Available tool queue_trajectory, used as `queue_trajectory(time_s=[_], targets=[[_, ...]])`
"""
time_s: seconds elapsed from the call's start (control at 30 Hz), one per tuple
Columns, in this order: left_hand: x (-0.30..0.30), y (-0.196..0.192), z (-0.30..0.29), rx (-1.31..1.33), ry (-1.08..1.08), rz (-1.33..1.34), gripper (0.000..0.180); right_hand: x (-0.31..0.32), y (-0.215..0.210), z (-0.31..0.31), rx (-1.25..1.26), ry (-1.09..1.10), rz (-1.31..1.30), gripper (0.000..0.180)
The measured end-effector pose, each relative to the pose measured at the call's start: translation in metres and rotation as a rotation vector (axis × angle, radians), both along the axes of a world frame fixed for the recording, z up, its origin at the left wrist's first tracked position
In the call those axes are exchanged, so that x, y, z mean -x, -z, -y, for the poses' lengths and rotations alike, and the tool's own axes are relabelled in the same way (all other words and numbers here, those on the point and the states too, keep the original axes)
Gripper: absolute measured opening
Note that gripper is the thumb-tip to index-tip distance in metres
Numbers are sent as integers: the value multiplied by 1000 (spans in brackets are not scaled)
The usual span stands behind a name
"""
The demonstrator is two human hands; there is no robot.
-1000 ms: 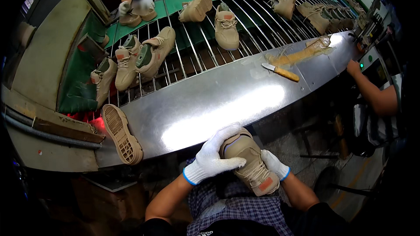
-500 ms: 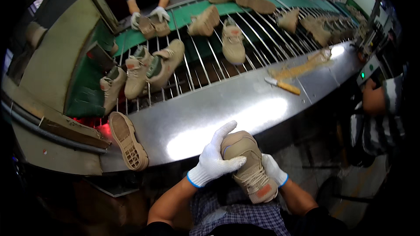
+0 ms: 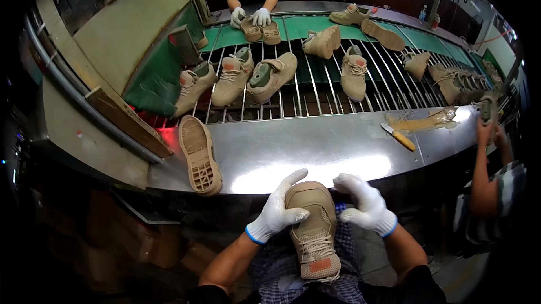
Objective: The person cleans shoe uppers and soles by hand with a brush and a small tool to remove excess adhesive or debris while the shoes move along a conveyor belt.
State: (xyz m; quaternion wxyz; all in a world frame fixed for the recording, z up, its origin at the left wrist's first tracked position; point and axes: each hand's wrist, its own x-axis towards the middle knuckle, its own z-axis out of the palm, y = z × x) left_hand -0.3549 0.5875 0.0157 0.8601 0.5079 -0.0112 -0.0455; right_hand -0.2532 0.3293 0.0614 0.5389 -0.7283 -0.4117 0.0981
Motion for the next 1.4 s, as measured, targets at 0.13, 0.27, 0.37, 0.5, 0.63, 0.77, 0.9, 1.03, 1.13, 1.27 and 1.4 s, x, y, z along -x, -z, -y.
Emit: queue_trajectory(time_s=[0.13, 0.27, 0.37, 0.5, 0.63, 0.77, 0.9, 1.03, 1.13, 1.27, 1.4], targets=[[-6, -8, 5, 64, 76, 47, 109, 0, 14, -29, -67, -217, 21, 76], [-14, -17, 13, 45, 113, 88, 109, -13, -26, -31, 113, -312, 137, 64], [-28, -8, 28, 20, 93, 152, 109, -29, -61, -39, 302, -351, 194, 51], [-41, 17, 46, -60, 44, 229, 101, -35, -85, -41, 578, -313, 209, 58], [6, 63, 53, -182, -111, 138, 88, -29, -37, 8, 181, 126, -40, 95], [49, 57, 51, -988, -271, 466, 81, -27, 11, 47, -201, 314, -667, 97], [-3, 41, 65, -1089, -509, 745, 61, -14, 16, 27, -134, 194, -715, 91], [-64, 16, 47, -939, -561, 986, 39, -13, -25, 13, -40, 69, -538, 90], [-61, -8, 45, -644, -205, 688, 40, -11, -47, 15, 92, -3, -332, 94], [-64, -5, 36, -287, 217, 144, 50, -12, -69, 7, 291, -52, -66, 98], [-24, -22, 31, -413, 218, 203, 62, -44, -64, 22, 597, -165, -410, 81]])
